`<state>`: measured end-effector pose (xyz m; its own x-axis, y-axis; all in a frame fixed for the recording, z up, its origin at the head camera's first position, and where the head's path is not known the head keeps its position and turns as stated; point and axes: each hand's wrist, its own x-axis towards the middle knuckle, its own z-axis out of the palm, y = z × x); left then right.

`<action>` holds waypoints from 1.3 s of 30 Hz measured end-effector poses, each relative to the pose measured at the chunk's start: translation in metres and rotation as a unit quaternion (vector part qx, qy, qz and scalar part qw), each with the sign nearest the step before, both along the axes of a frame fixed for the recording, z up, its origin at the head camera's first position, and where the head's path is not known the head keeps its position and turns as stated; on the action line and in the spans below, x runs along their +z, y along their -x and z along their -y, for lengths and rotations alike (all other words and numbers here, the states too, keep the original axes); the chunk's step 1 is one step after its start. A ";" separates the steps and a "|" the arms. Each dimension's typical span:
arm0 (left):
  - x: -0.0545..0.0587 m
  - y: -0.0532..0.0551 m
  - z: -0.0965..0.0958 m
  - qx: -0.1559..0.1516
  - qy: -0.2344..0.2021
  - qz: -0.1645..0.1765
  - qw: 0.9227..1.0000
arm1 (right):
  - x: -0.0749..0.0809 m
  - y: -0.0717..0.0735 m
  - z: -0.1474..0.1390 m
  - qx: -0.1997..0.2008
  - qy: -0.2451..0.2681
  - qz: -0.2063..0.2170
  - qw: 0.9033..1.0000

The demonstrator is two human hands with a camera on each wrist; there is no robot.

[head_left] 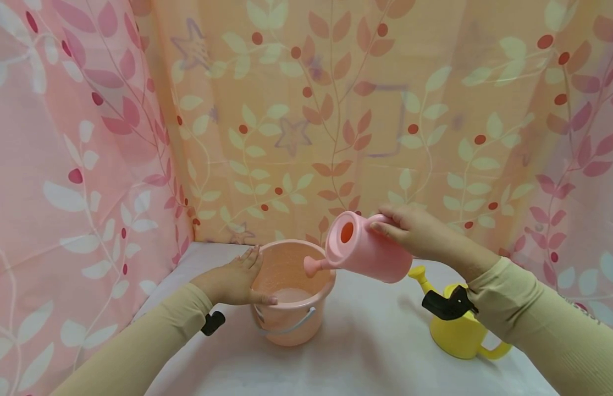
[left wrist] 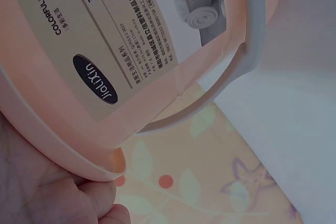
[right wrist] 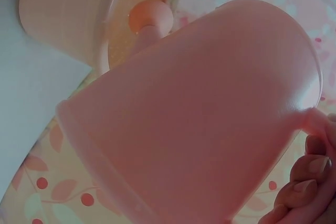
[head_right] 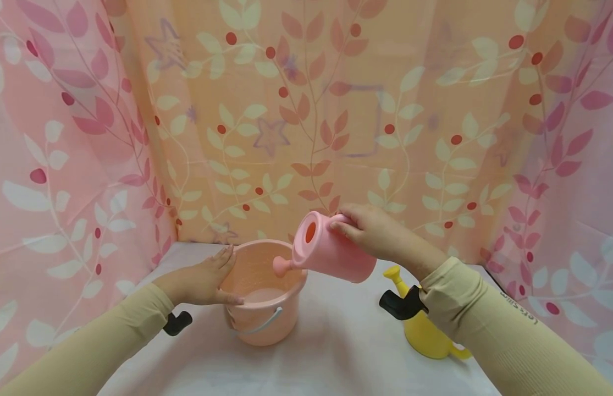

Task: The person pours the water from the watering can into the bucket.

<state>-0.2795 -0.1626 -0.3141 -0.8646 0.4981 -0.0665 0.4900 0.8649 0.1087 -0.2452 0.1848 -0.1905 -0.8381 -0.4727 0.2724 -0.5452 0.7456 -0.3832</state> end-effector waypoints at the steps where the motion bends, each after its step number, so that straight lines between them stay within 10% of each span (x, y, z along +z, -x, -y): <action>1: 0.000 0.000 0.000 0.000 0.000 0.001 1.000 | 0.000 0.000 0.000 0.001 0.001 0.002 1.000; 39: 0.002 -0.001 -0.001 0.000 0.003 0.004 1.000 | 0.009 -0.002 0.012 0.027 -0.057 -0.049 0.997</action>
<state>-0.2780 -0.1619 -0.3116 -0.8643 0.4971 -0.0765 0.4885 0.8659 0.1074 -0.2432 0.1723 -0.1820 -0.7828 -0.5484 0.2940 -0.6159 0.7502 -0.2405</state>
